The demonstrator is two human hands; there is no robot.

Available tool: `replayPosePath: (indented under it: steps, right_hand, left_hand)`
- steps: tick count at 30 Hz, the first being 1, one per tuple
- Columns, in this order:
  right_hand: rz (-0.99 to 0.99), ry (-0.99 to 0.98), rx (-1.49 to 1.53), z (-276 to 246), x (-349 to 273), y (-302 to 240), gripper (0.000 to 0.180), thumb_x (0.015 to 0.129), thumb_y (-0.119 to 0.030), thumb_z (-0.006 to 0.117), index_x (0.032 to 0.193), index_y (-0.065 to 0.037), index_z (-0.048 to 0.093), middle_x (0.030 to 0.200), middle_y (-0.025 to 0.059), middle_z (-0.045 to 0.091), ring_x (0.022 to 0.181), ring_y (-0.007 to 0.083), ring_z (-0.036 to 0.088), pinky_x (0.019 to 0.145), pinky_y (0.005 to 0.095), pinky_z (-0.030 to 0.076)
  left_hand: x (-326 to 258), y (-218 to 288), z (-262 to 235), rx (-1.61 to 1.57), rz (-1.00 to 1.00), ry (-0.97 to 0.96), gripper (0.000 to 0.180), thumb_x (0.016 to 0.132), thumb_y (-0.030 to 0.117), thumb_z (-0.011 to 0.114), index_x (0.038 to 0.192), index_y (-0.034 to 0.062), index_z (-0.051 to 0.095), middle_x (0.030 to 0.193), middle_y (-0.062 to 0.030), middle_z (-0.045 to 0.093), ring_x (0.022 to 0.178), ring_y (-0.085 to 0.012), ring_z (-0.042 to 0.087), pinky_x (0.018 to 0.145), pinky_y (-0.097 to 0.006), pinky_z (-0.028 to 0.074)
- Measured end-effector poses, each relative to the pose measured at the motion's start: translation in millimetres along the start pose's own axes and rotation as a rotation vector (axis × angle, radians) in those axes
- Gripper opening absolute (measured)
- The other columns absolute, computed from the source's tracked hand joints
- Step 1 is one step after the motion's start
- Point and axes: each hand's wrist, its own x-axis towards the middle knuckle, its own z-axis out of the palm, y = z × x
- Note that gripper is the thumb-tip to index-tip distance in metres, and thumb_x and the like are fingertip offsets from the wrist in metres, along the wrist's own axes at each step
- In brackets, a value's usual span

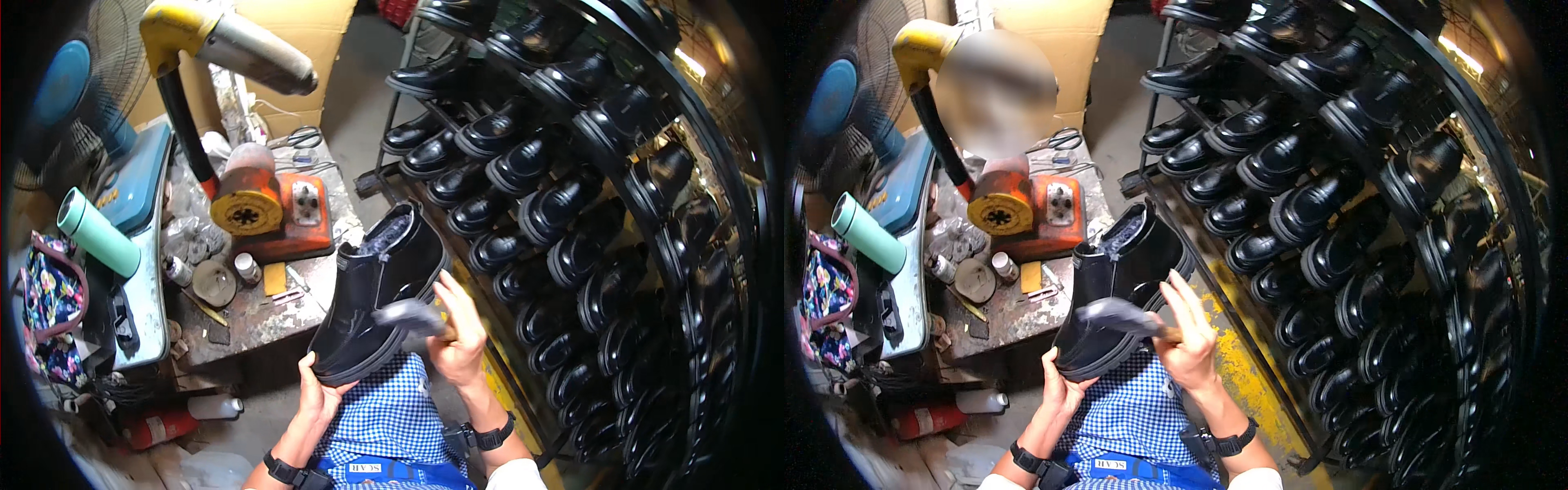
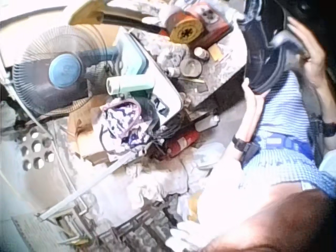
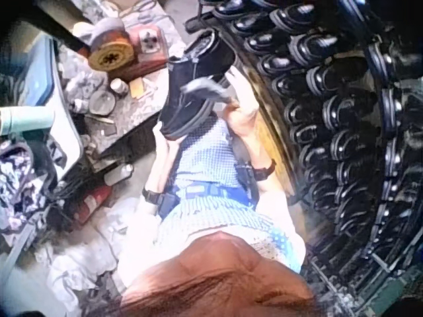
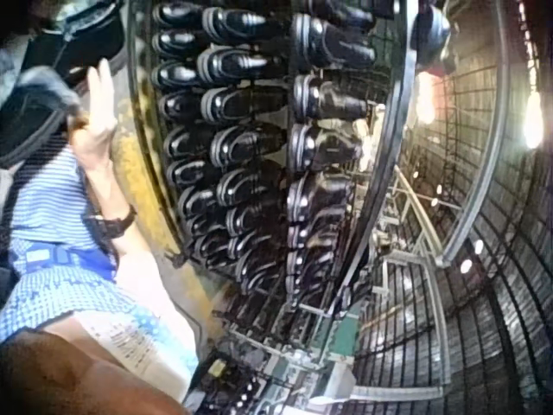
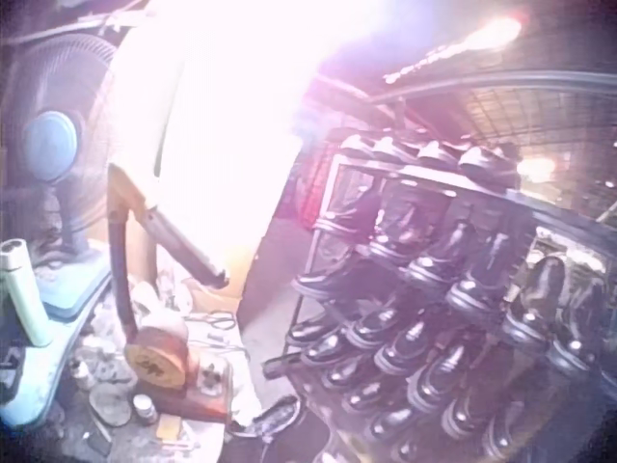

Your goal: Polishing and inspecting black leather shoes at a shoe manufacturing station.

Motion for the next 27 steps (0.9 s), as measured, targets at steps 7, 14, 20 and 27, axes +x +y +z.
replayPosePath:
  steps: [7, 14, 20, 27]
  right_hand:
    - [0.594, 0.241, 0.461, 18, -29, 39, 0.037, 0.081, -0.008, 0.062, 0.114, 0.005, 0.051, 0.111, 0.012, 0.058, 0.06, 0.0083, 0.052, 0.051, 0.0206, 0.042]
    - [0.949, 0.101, 1.04, 56, -61, 23, 0.07, 0.081, -0.016, 0.066, 0.132, 0.007, 0.025, 0.126, 0.0228, 0.044, 0.042, 0.005, 0.039, 0.036, 0.0202, 0.033]
    - [0.928, 0.026, 1.124, 81, -46, 36, 0.058, 0.078, -0.033, 0.068, 0.118, -0.006, 0.036, 0.067, -0.0021, 0.047, 0.04, 0.0047, 0.038, 0.033, 0.0182, 0.034]
    - [0.801, 0.042, 1.005, 93, 40, 32, 0.064, 0.083, -0.035, 0.061, 0.133, -0.013, 0.028, 0.068, -0.0043, 0.046, 0.036, 0.0024, 0.035, 0.029, 0.0165, 0.028]
  left_hand:
    - [0, -1, -13, -0.178, -0.156, -0.004, 0.056, 0.086, 0.05, 0.039, 0.118, 0.0045, 0.047, 0.112, -0.012, 0.057, 0.093, -0.0254, 0.062, 0.072, -0.038, 0.056]
    - [1, -5, -10, -0.409, -0.278, 0.019, 0.052, 0.085, 0.047, 0.044, 0.11, 0.0023, 0.054, 0.101, -0.0139, 0.062, 0.081, -0.0269, 0.065, 0.062, -0.036, 0.059]
    - [11, -13, 0, -0.556, -0.344, -0.093, 0.048, 0.087, 0.041, 0.045, 0.108, -0.0016, 0.055, 0.099, -0.0192, 0.062, 0.083, -0.0319, 0.064, 0.064, -0.035, 0.059]
    - [39, 16, 49, -0.679, -0.282, -0.244, 0.048, 0.089, 0.042, 0.046, 0.111, 0.0001, 0.053, 0.107, -0.0191, 0.058, 0.094, -0.0307, 0.061, 0.069, -0.029, 0.058]
